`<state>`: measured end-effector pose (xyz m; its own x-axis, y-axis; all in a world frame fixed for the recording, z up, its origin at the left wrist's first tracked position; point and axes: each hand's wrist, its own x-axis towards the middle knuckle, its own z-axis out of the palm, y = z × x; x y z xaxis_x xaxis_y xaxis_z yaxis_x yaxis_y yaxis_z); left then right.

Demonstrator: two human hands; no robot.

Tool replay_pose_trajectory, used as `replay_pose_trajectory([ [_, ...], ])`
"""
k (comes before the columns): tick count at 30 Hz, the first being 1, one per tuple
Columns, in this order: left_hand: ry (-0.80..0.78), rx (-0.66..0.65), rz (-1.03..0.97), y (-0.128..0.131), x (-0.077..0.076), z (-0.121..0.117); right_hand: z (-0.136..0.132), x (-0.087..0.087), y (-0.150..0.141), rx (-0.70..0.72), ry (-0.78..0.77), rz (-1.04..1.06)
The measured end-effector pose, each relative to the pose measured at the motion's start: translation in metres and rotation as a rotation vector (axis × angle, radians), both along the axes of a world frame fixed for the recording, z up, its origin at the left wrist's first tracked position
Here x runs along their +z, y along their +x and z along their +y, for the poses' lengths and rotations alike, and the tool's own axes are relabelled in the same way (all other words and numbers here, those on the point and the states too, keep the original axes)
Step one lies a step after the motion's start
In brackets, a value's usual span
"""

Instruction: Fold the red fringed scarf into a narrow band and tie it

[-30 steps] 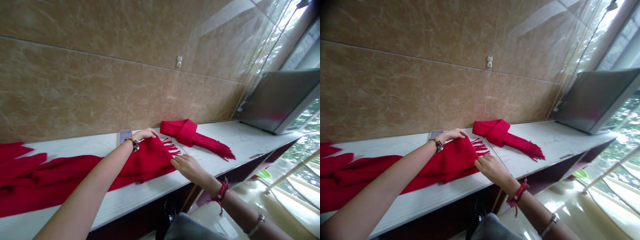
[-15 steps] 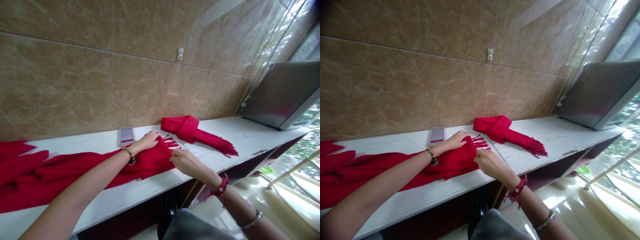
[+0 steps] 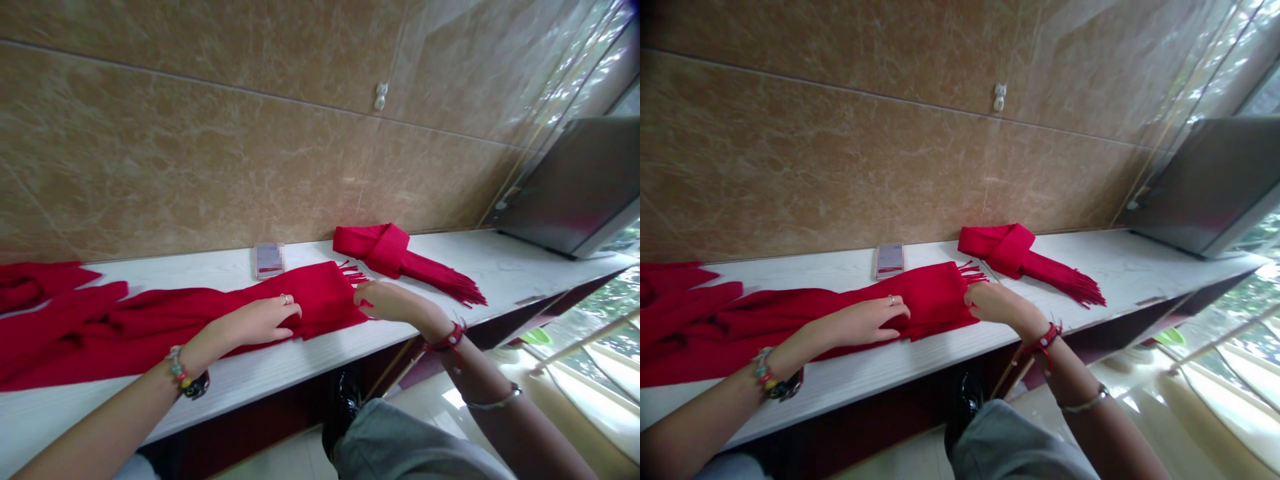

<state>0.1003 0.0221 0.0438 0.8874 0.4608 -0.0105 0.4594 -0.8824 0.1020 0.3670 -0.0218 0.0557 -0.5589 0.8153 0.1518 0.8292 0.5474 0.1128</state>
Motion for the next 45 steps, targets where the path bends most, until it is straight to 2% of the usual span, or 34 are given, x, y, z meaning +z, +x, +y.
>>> replay_pose_trajectory([
  [5, 0.145, 0.063, 0.12, -0.018, -0.006, -0.002, 0.018, 0.013, -0.046, 0.119, -0.15, 0.022],
  [9, 0.22, 0.113, 0.154, -0.036, -0.007, 0.002, 0.028, 0.006, -0.079, 0.207, -0.204, 0.048],
  [15, 0.252, 0.102, 0.105, -0.071, -0.017, 0.003, 0.037, -0.001, -0.092, 0.319, -0.269, 0.064],
  [19, 0.262, 0.121, 0.14, -0.08, -0.02, -0.007, 0.036, -0.002, -0.093, 0.36, -0.32, 0.048],
  [25, 0.252, 0.082, 0.12, -0.064, -0.023, -0.019, 0.025, -0.004, -0.086, 0.363, -0.272, 0.105],
  [30, 0.271, 0.07, 0.082, -0.042, -0.03, -0.022, 0.021, 0.002, -0.069, 0.342, -0.355, 0.106],
  [39, 0.392, 0.145, 0.081, -0.019, -0.037, -0.029, 0.012, -0.002, -0.048, 0.22, -0.351, 0.067],
  [45, 0.482, 0.178, 0.012, -0.008, -0.033, -0.031, 0.003, -0.001, -0.05, 0.165, -0.295, 0.025],
])
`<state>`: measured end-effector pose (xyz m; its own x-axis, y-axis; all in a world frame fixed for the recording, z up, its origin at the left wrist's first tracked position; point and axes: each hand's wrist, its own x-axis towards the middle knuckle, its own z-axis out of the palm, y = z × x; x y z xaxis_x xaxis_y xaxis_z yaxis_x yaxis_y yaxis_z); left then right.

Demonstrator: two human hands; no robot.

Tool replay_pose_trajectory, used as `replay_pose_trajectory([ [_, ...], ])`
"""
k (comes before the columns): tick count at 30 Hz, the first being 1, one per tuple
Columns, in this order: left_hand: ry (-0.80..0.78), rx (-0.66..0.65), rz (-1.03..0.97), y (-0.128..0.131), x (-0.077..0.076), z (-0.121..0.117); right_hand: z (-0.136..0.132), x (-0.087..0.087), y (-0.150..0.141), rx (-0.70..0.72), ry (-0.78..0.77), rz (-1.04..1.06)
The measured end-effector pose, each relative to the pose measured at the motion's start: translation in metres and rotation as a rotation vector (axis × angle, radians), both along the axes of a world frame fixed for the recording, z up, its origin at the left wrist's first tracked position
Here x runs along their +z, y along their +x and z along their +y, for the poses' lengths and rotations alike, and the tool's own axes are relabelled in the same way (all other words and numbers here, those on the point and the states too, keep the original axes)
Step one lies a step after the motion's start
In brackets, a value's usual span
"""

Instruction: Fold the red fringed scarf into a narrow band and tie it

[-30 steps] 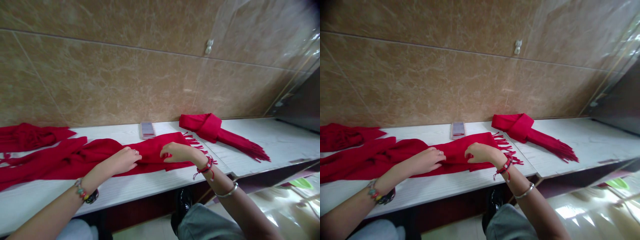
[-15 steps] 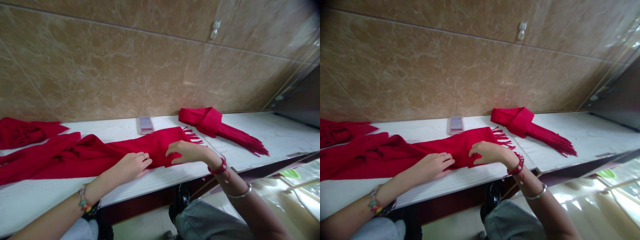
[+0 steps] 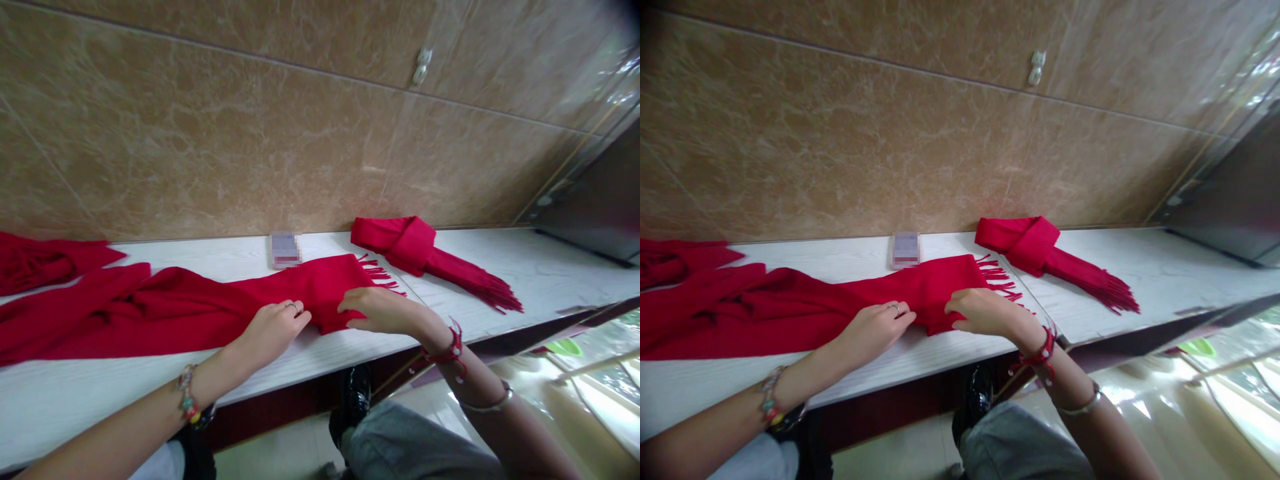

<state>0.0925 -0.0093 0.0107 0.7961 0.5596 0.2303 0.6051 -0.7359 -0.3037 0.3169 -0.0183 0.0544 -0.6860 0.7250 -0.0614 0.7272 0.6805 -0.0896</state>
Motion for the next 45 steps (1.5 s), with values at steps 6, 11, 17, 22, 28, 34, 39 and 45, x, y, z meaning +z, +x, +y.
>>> replay_pose_trajectory([
  [6, 0.084, 0.016, -0.06, -0.002, 0.008, 0.003, -0.005, -0.002, -0.001, -0.036, 0.131, -0.013],
  [11, 0.091, -0.003, -0.054, 0.002, 0.007, 0.002, -0.012, -0.024, 0.0, -0.076, 0.332, -0.024],
  [17, 0.154, -0.123, -0.052, 0.007, -0.001, 0.0, -0.021, -0.057, 0.013, -0.11, 0.608, 0.047],
  [22, 0.215, -0.203, -0.088, 0.006, -0.009, 0.002, -0.022, -0.07, 0.024, -0.084, 0.696, 0.187],
  [28, 0.302, -0.308, -0.18, 0.004, -0.01, 0.006, -0.02, -0.07, 0.026, -0.032, 0.791, 0.307],
  [34, 0.251, -0.402, -0.185, 0.004, -0.013, 0.007, -0.023, -0.065, 0.031, 0.041, 0.739, 0.283],
  [39, 0.095, -0.367, -0.075, 0.008, -0.018, 0.008, -0.022, -0.067, 0.032, 0.045, 0.617, 0.206],
  [45, -0.005, -0.296, -0.052, 0.008, -0.016, 0.005, -0.023, -0.063, 0.036, -0.023, 0.484, 0.29],
])
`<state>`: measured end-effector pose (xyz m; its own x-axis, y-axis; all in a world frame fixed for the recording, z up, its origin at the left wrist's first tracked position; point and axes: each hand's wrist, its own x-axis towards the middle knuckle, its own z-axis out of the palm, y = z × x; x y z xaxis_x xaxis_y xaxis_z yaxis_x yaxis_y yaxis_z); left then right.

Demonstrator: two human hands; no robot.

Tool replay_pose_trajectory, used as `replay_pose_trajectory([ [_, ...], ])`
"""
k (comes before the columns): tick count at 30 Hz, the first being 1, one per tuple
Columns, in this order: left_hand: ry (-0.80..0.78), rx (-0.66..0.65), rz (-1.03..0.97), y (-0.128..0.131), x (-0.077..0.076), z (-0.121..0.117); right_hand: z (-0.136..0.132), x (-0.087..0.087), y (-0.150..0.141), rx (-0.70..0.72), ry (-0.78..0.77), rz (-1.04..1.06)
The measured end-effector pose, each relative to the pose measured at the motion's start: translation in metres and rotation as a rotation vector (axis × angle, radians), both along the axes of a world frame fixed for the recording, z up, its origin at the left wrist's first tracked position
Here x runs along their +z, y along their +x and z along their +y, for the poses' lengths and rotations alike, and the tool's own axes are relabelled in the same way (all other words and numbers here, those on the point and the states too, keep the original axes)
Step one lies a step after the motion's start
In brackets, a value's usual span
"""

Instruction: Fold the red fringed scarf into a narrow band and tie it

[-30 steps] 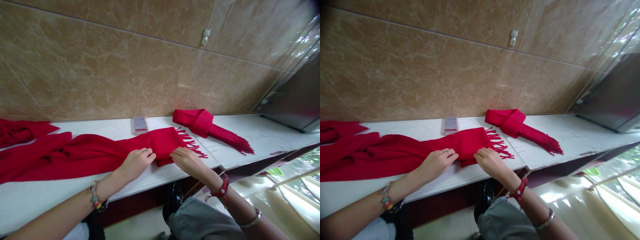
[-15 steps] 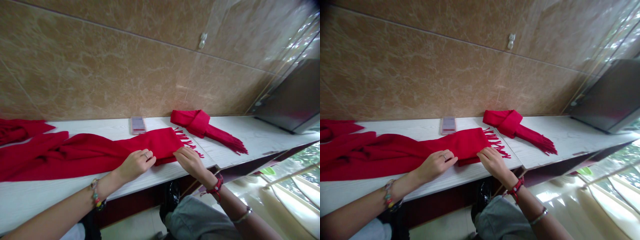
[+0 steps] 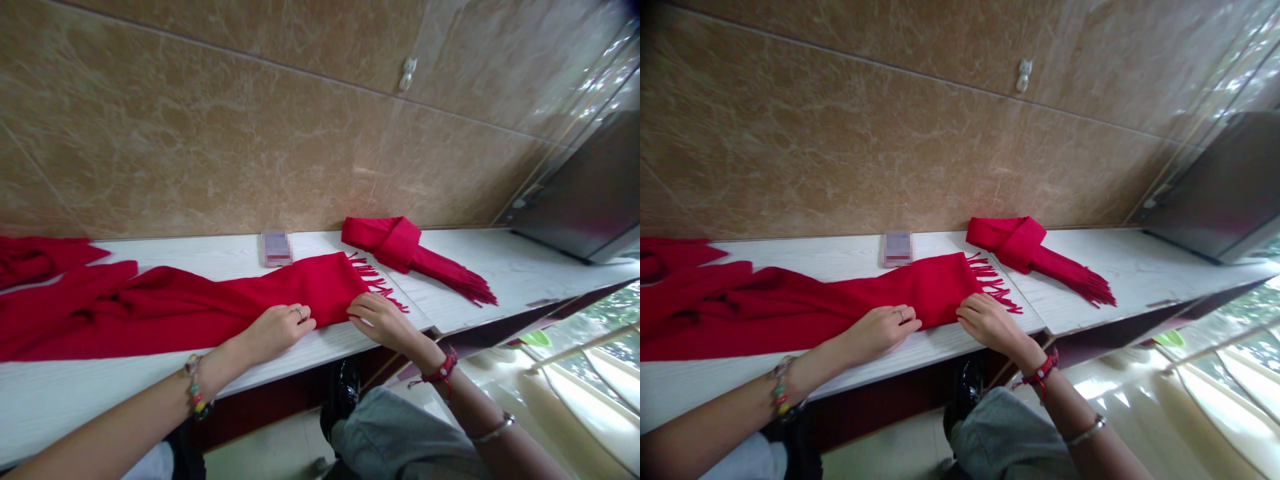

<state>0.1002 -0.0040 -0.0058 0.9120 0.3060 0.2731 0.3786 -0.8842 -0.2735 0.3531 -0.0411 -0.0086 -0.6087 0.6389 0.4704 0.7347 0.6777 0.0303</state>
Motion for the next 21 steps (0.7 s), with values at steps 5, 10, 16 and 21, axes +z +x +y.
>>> replay_pose_trajectory([
  [5, -0.082, 0.054, -0.118, 0.007, 0.009, 0.001, 0.015, 0.009, 0.004, -0.158, -0.03, 0.231],
  [10, -0.178, 0.29, -0.2, 0.032, 0.024, 0.025, 0.061, 0.021, -0.011, -0.283, -0.068, 0.237],
  [16, -0.435, 0.577, -0.102, 0.039, 0.002, 0.052, 0.096, 0.001, -0.033, -0.352, -0.175, 0.036],
  [21, -0.548, 0.639, -0.053, 0.033, -0.005, 0.047, 0.095, -0.018, -0.02, -0.433, -0.211, -0.043],
])
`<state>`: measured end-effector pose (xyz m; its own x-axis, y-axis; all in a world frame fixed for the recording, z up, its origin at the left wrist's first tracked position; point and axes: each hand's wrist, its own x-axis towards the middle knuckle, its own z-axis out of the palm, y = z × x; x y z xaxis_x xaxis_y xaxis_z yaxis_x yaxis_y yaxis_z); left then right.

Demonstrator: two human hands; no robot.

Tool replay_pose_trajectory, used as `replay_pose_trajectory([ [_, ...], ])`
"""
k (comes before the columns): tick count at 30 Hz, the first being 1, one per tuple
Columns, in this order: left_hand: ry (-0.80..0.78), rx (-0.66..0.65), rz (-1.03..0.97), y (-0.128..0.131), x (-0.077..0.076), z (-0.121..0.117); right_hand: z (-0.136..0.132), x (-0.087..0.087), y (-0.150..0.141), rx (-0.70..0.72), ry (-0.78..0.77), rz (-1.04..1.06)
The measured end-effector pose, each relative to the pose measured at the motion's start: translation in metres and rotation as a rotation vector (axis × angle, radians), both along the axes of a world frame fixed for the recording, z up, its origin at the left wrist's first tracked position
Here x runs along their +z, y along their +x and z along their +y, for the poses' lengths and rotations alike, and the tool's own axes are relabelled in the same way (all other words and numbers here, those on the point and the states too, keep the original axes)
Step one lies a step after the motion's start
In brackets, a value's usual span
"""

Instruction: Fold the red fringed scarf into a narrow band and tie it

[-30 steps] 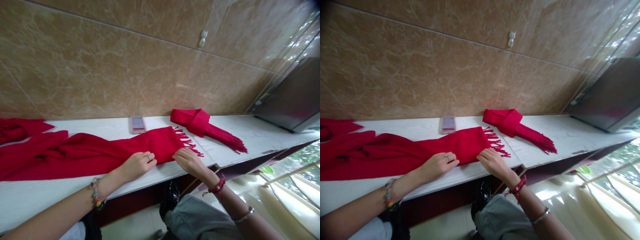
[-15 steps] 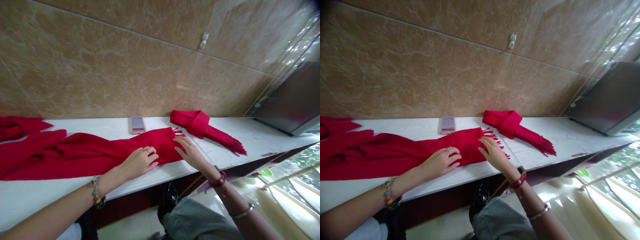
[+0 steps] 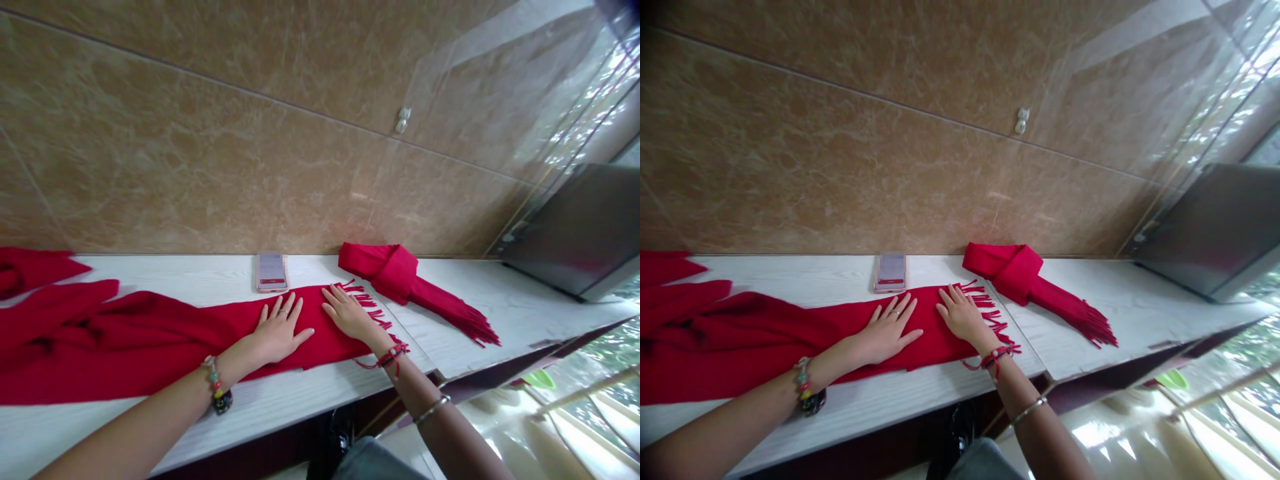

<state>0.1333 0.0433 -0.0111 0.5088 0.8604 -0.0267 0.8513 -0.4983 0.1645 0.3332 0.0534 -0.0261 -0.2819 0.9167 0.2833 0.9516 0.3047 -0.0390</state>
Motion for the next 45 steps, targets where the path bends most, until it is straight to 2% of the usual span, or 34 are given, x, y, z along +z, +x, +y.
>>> replay_pose_trajectory([
  [4, -0.034, 0.048, 0.04, -0.002, 0.006, -0.003, -0.001, -0.001, 0.014, 0.011, 0.004, 0.001],
  [8, 0.066, 0.022, 0.008, -0.004, 0.006, 0.006, 0.0, 0.01, 0.01, -0.067, 0.018, 0.012],
  [10, 0.161, -0.018, -0.061, -0.008, 0.009, 0.016, 0.0, 0.017, 0.002, -0.03, 0.049, 0.047],
  [12, 0.196, -0.042, -0.158, -0.014, 0.015, 0.028, -0.002, 0.021, -0.009, 0.073, 0.063, 0.094],
  [16, 0.001, 0.027, -0.289, -0.03, 0.027, 0.052, -0.007, 0.015, -0.029, 0.189, -0.031, 0.13],
  [21, -0.222, -0.03, -0.266, -0.034, 0.033, 0.074, -0.009, 0.002, -0.033, 0.179, -0.061, 0.116],
  [25, -0.348, -0.067, -0.249, -0.029, 0.043, 0.091, -0.01, 0.003, -0.033, 0.171, -0.045, 0.132],
  [30, -0.439, -0.043, -0.188, -0.027, 0.06, 0.103, -0.01, 0.004, -0.034, 0.157, -0.038, 0.151],
  [35, -0.421, -0.017, -0.15, -0.025, 0.066, 0.112, -0.011, 0.005, -0.035, 0.169, -0.055, 0.167],
  [39, -0.398, -0.06, -0.137, -0.02, 0.067, 0.109, -0.013, 0.007, -0.035, 0.15, -0.059, 0.159],
  [45, -0.161, -0.051, -0.121, -0.004, 0.054, 0.095, -0.015, 0.006, -0.037, 0.077, -0.05, 0.104],
])
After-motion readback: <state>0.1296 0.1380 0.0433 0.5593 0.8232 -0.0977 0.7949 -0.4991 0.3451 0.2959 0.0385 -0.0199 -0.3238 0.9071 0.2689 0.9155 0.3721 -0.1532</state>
